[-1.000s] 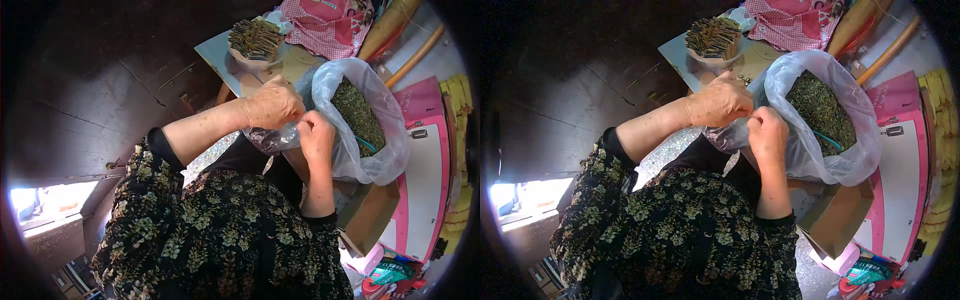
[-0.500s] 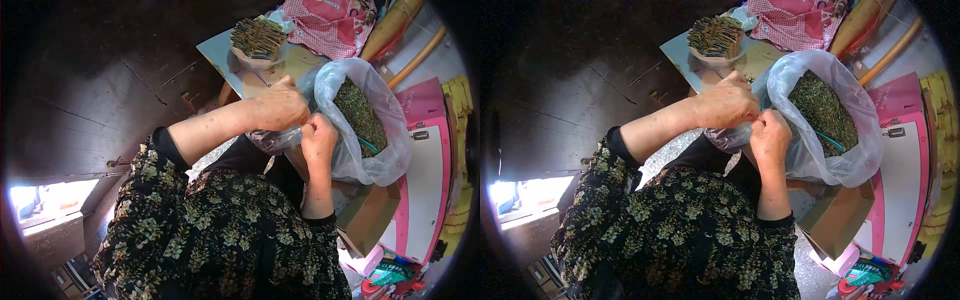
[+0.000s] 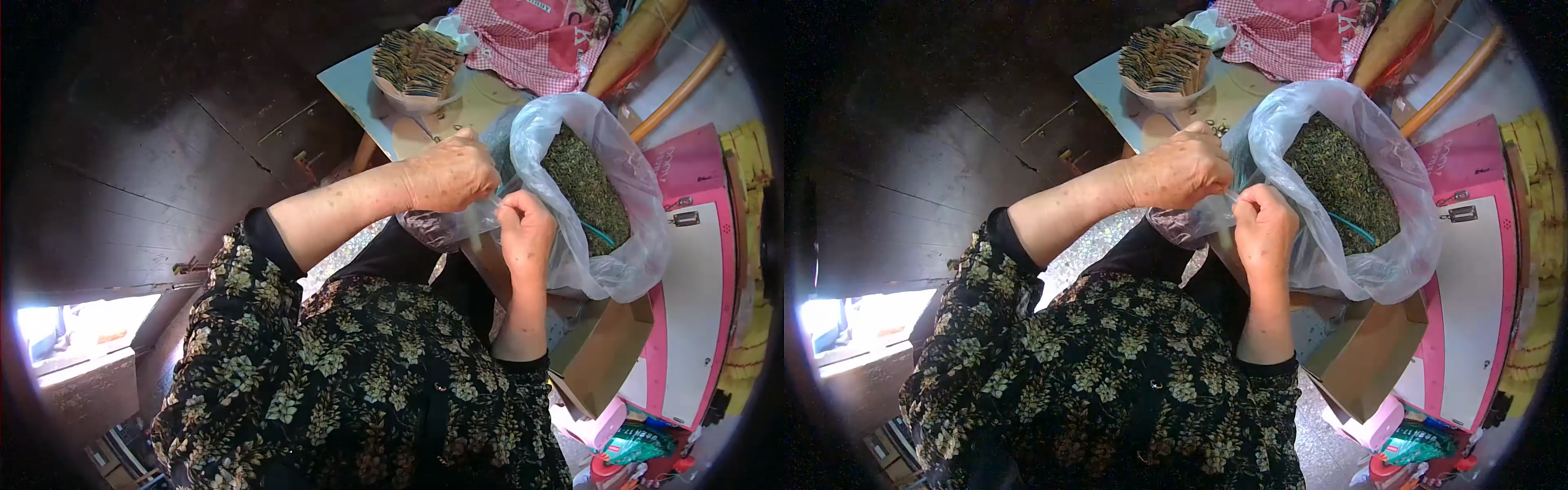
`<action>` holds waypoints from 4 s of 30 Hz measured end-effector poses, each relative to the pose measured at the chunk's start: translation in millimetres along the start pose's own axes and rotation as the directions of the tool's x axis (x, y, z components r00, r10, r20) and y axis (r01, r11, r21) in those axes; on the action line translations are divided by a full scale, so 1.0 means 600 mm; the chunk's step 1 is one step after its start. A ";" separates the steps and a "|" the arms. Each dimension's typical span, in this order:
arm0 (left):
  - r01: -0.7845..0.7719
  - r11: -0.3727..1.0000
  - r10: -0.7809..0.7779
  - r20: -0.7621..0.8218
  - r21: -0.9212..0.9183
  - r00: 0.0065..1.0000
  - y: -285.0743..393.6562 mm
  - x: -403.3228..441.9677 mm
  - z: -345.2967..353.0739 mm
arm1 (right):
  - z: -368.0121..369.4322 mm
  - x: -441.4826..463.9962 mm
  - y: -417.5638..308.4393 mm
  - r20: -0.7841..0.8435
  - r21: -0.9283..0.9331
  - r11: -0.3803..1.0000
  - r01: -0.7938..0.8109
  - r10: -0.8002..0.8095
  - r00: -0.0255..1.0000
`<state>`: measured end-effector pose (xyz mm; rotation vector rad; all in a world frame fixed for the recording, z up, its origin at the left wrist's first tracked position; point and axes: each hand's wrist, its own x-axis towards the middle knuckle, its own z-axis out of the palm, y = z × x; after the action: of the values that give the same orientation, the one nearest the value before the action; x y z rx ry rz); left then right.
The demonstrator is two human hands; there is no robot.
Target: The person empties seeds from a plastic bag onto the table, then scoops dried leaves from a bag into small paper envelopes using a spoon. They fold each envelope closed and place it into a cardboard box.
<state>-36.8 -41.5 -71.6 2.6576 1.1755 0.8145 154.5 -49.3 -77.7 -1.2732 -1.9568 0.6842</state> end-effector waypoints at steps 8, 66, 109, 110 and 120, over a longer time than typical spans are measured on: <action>0.076 0.996 -0.072 0.082 -0.054 0.994 0.003 -0.005 -0.014 | 0.004 -0.008 0.025 -0.061 -0.136 0.987 0.082 -0.091 0.994; 0.133 0.851 -0.173 -0.031 -0.507 0.984 -0.005 -0.165 0.175 | 0.059 0.657 0.033 0.476 -0.449 0.609 0.653 -0.456 0.752; 0.226 0.885 -0.315 -0.167 -0.406 0.934 0.008 -0.178 0.173 | -0.090 0.219 -0.315 0.522 0.619 0.766 0.175 -0.567 0.637; 0.245 0.860 -0.336 -0.135 -0.448 0.932 0.019 -0.172 0.146 | -0.117 0.176 -0.308 0.582 0.744 0.667 0.016 -0.661 0.475; 0.277 0.916 -0.284 0.017 -0.290 0.959 0.057 -0.170 0.208 | -0.115 -0.038 -0.215 -0.412 0.853 -0.325 0.408 -0.899 0.146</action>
<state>-6.1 -125.5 -210.0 2.1877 1.2925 0.8909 143.1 -115.3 54.4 1.1088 -1.5945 1.1077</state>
